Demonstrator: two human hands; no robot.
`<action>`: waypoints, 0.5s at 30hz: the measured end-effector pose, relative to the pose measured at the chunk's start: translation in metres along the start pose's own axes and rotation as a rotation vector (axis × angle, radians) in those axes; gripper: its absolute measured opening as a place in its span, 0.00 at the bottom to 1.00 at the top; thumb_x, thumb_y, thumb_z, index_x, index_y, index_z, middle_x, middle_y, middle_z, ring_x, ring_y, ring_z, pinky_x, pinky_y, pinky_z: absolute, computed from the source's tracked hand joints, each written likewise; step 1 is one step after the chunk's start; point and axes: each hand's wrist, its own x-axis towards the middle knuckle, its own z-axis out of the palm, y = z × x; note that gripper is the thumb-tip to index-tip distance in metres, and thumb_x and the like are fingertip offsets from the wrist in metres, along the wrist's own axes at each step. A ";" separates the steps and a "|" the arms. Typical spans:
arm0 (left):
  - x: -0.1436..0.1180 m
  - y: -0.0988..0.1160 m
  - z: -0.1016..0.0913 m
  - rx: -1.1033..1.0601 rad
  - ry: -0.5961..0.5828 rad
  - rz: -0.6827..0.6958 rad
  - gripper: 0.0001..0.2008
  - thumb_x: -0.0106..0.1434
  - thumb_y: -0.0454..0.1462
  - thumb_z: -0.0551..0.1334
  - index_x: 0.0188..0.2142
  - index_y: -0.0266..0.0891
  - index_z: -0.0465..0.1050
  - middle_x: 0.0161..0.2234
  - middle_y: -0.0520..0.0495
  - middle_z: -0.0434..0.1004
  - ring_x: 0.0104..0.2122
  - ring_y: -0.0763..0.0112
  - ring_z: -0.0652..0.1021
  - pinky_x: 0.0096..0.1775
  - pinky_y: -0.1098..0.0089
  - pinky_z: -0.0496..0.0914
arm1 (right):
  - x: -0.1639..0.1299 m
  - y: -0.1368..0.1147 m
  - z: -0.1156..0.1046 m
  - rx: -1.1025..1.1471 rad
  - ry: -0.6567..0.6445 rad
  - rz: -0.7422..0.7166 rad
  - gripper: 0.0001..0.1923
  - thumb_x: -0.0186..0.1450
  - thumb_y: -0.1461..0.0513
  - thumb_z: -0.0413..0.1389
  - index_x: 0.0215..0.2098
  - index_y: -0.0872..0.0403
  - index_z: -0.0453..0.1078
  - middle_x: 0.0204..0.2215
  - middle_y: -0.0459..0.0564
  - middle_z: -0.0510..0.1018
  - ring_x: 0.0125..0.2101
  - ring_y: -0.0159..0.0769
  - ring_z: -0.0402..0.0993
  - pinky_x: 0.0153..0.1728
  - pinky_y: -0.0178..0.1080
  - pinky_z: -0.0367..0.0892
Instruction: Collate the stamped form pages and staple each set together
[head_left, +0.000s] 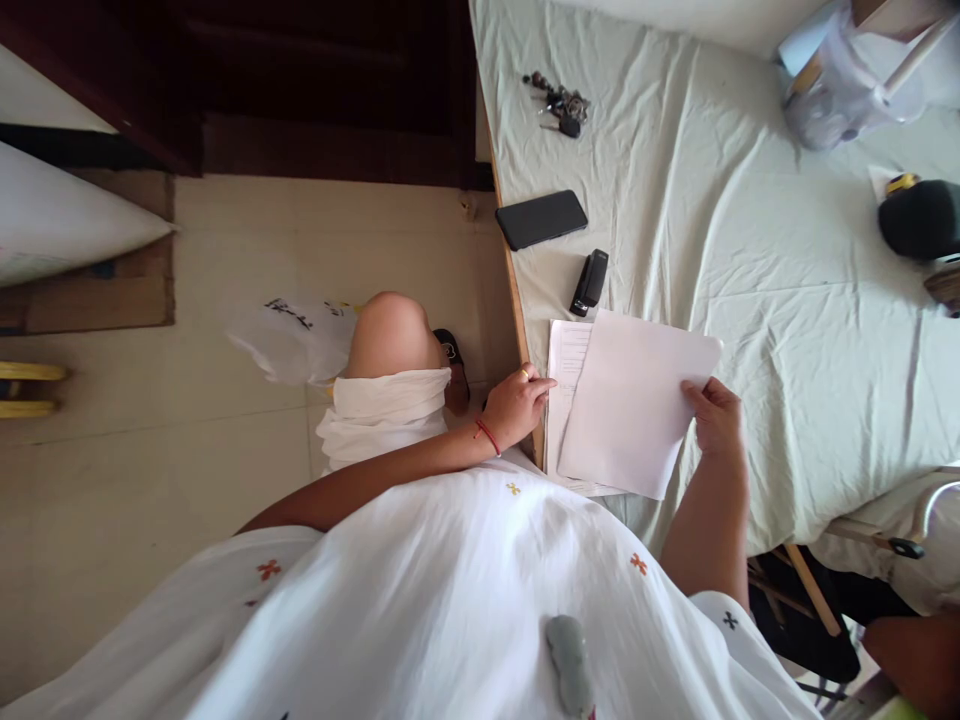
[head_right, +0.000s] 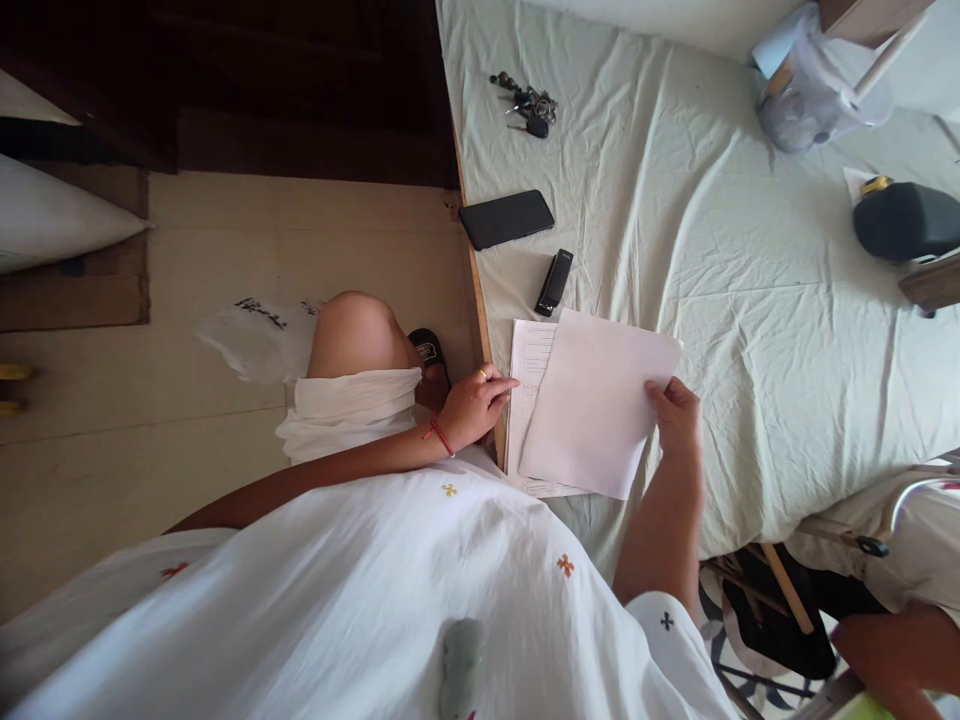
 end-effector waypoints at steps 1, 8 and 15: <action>0.000 0.000 0.000 -0.002 -0.003 -0.001 0.15 0.68 0.31 0.61 0.51 0.42 0.81 0.44 0.44 0.75 0.42 0.67 0.79 0.46 0.68 0.75 | -0.001 0.000 -0.004 0.026 0.000 -0.006 0.15 0.51 0.53 0.70 0.32 0.52 0.77 0.24 0.42 0.77 0.25 0.31 0.70 0.29 0.36 0.68; 0.000 0.000 0.001 -0.003 0.015 0.001 0.15 0.68 0.31 0.60 0.50 0.44 0.81 0.43 0.45 0.74 0.42 0.67 0.78 0.45 0.68 0.75 | -0.008 -0.008 0.004 0.013 -0.127 0.008 0.17 0.53 0.52 0.70 0.36 0.53 0.79 0.28 0.43 0.80 0.26 0.32 0.72 0.30 0.36 0.69; -0.001 0.000 0.001 -0.025 0.004 -0.009 0.16 0.68 0.31 0.60 0.50 0.44 0.81 0.44 0.45 0.74 0.43 0.65 0.78 0.47 0.66 0.75 | 0.000 -0.005 0.035 -0.039 -0.142 0.031 0.16 0.54 0.51 0.69 0.34 0.52 0.77 0.26 0.44 0.78 0.24 0.31 0.70 0.25 0.34 0.66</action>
